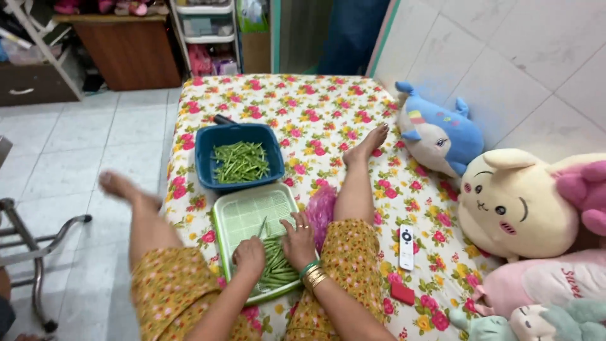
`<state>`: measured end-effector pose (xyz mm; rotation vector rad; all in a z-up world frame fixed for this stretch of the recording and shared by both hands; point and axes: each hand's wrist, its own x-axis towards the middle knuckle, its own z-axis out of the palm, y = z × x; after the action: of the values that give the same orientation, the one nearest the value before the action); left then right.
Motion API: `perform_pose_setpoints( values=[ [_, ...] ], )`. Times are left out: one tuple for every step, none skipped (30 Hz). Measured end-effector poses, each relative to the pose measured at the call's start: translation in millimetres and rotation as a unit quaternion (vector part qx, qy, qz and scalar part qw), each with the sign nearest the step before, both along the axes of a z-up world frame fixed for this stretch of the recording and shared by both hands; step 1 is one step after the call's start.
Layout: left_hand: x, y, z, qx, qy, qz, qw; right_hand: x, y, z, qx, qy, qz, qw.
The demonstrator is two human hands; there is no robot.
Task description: The person lies on a bed and uses a knife to trim the ends of green beans. They hold the beans in one hand and cut them over a green colander, placing the trimmed pieces into a blue container.
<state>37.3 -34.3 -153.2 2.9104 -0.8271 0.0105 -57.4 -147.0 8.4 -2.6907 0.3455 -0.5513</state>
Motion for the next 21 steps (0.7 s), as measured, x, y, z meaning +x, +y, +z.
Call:
perform_pose_setpoints(
  values=[
    [-1.2, -2.5, 10.6, 0.014, -0.042, 0.029, 0.999, 2.4, -3.0, -8.1, 0.002, -0.037, 0.017, 0.999],
    [-5.1, -2.1, 19.7, 0.030, -0.081, 0.060, 0.994, 3.2, -4.2, -17.8, 0.006, -0.073, 0.036, 0.997],
    [-9.1, -1.6, 46.6, 0.028, -0.082, 0.059, 0.994, 10.3, -12.2, -34.6, 0.004, -0.074, 0.035, 0.997],
    [-13.6, 4.1, 73.4, -0.023, -0.046, 0.025, 0.998, 17.7, -15.9, -51.9, 0.011, -0.086, 0.072, 0.994],
    [-17.8, 9.8, 99.9, -0.074, -0.010, -0.009, 0.997, 25.4, -19.4, -69.6, 0.018, -0.098, 0.109, 0.989],
    [-17.4, 13.3, 113.4, -0.071, -0.007, -0.007, 0.997, 20.5, -17.0, -53.2, 0.022, -0.095, 0.110, 0.989],
    [-16.0, 16.8, 125.9, -0.060, 0.052, 0.022, 0.997, 16.5, -14.7, -37.8, -0.022, -0.073, 0.120, 0.990],
    [-20.2, 23.0, 134.9, -0.048, 0.116, 0.054, 0.991, 7.3, -9.8, -25.4, -0.064, -0.046, 0.132, 0.988],
    [-29.5, 27.6, 176.4, -0.042, 0.126, 0.057, 0.989, 10.6, -18.7, -25.6, -0.057, -0.037, 0.134, 0.989],
    [-41.6, 35.2, 215.7, -0.142, 0.195, 0.170, 0.956, 9.5, -23.1, -29.6, -0.057, -0.017, 0.097, 0.994],
    [-50.9, 41.3, 255.4, -0.236, 0.254, 0.281, 0.895, 8.9, -27.3, -34.1, -0.058, 0.003, 0.060, 0.997],
    [-52.3, 55.1, 240.7, -0.228, 0.259, 0.288, 0.893, 6.8, -27.5, -30.8, -0.050, 0.012, 0.064, 0.997],
    [-54.6, 69.4, 227.2, -0.173, 0.170, 0.251, 0.937, 4.8, -27.7, -26.7, -0.094, -0.011, -0.015, 0.995],
    [-52.2, 78.7, 215.6, -0.122, 0.075, 0.204, 0.969, 8.2, -34.0, -19.3, -0.144, -0.040, -0.096, 0.984],
    [-48.9, 91.9, 192.2, -0.120, 0.077, 0.206, 0.968, 1.1, -32.8, -16.8, -0.143, -0.037, -0.095, 0.985],
    [-39.9, 100.4, 170.8, -0.103, 0.064, 0.217, 0.969, -1.6, -36.4, -10.9, -0.022, 0.039, -0.125, 0.991],
    [-31.2, 108.1, 151.1, -0.085, 0.051, 0.228, 0.969, -4.7, -40.4, -3.4, 0.100, 0.113, -0.152, 0.977],
    [-29.7, 111.8, 151.4, -0.094, 0.041, 0.219, 0.970, -6.5, -41.3, -7.9, 0.097, 0.100, -0.159, 0.977],
    [-28.6, 114.9, 152.3, -0.088, 0.141, 0.245, 0.955, -8.5, -42.8, -11.7, 0.142, 0.186, -0.172, 0.957],
    [-22.7, 113.9, 154.1, -0.084, 0.236, 0.264, 0.931, -7.2, -48.1, -13.6, 0.187, 0.263, -0.185, 0.928],
    [-20.9, 105.3, 162.2, -0.095, 0.223, 0.250, 0.937, -4.8, -47.9, 1.1, 0.184, 0.243, -0.194, 0.932]
  ],
)
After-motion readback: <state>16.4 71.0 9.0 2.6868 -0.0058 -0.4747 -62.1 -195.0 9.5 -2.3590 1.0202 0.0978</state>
